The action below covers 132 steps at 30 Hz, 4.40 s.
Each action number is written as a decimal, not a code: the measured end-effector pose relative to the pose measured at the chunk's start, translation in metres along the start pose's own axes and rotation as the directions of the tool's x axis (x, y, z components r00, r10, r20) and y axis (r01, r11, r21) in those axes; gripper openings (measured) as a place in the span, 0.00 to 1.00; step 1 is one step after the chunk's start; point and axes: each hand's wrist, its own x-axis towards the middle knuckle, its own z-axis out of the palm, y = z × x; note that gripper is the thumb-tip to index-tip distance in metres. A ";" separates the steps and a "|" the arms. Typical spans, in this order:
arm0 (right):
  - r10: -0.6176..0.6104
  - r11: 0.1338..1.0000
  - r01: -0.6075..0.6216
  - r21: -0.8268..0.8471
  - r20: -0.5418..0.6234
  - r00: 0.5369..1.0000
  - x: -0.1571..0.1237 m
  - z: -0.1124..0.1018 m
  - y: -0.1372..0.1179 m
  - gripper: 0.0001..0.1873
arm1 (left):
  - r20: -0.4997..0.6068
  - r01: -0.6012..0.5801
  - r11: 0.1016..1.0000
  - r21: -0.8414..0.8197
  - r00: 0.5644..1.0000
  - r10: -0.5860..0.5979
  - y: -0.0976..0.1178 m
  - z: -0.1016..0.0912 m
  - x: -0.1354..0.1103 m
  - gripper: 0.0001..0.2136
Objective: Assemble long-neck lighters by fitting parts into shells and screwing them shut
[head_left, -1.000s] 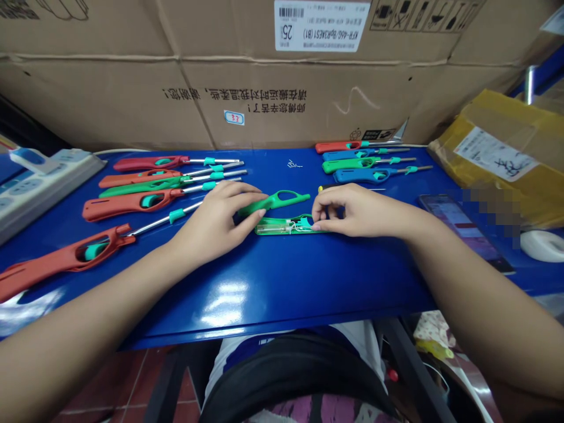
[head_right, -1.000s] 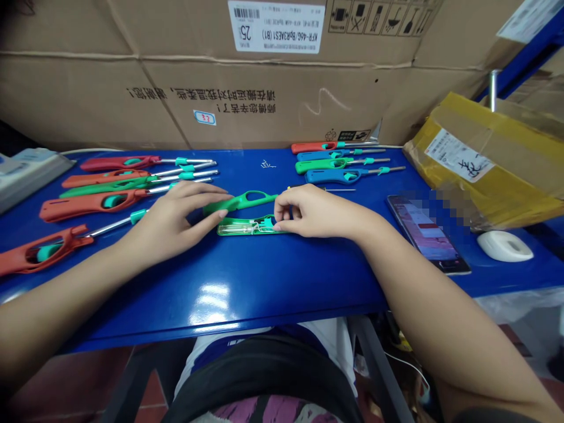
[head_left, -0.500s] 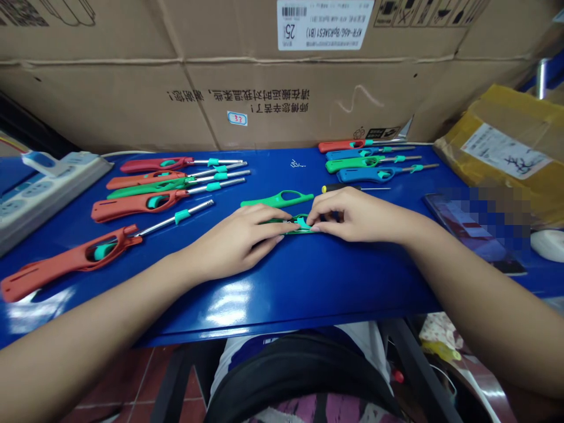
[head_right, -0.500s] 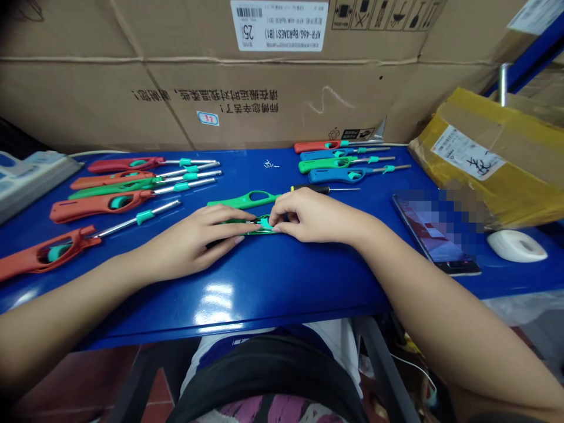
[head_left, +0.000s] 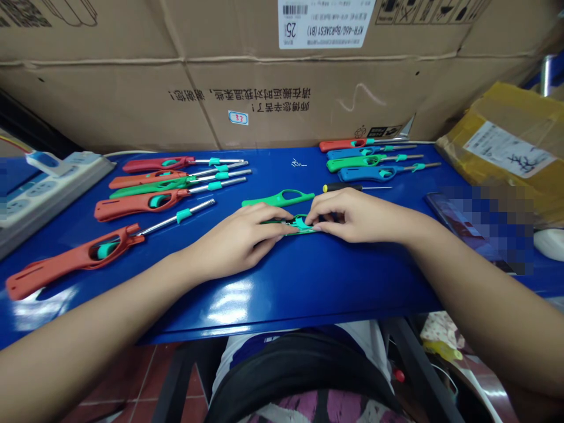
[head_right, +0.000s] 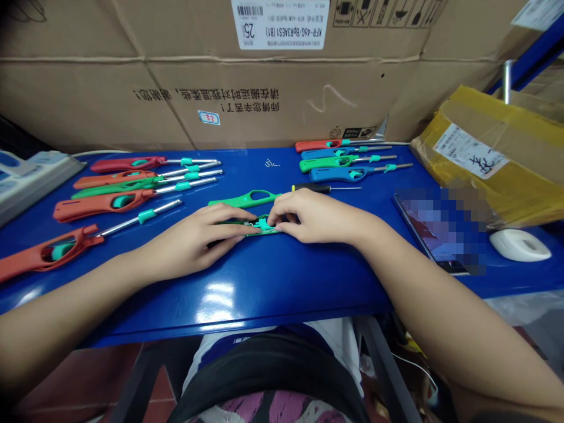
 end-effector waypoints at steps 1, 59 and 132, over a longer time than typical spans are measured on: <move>-0.001 1.000 0.001 0.004 0.003 1.000 0.000 0.000 0.000 0.12 | 0.004 0.001 1.000 0.003 1.000 -0.001 0.000 0.000 0.000 0.17; -0.038 0.999 0.037 -0.023 -0.018 0.999 0.002 0.000 0.001 0.08 | -0.287 0.430 0.903 -0.012 0.863 -0.416 -0.018 -0.002 0.001 0.19; -0.065 0.964 0.035 -0.263 -0.107 0.992 -0.003 -0.007 0.029 0.08 | -0.059 0.220 0.975 0.009 0.974 -0.219 -0.004 -0.016 -0.002 0.15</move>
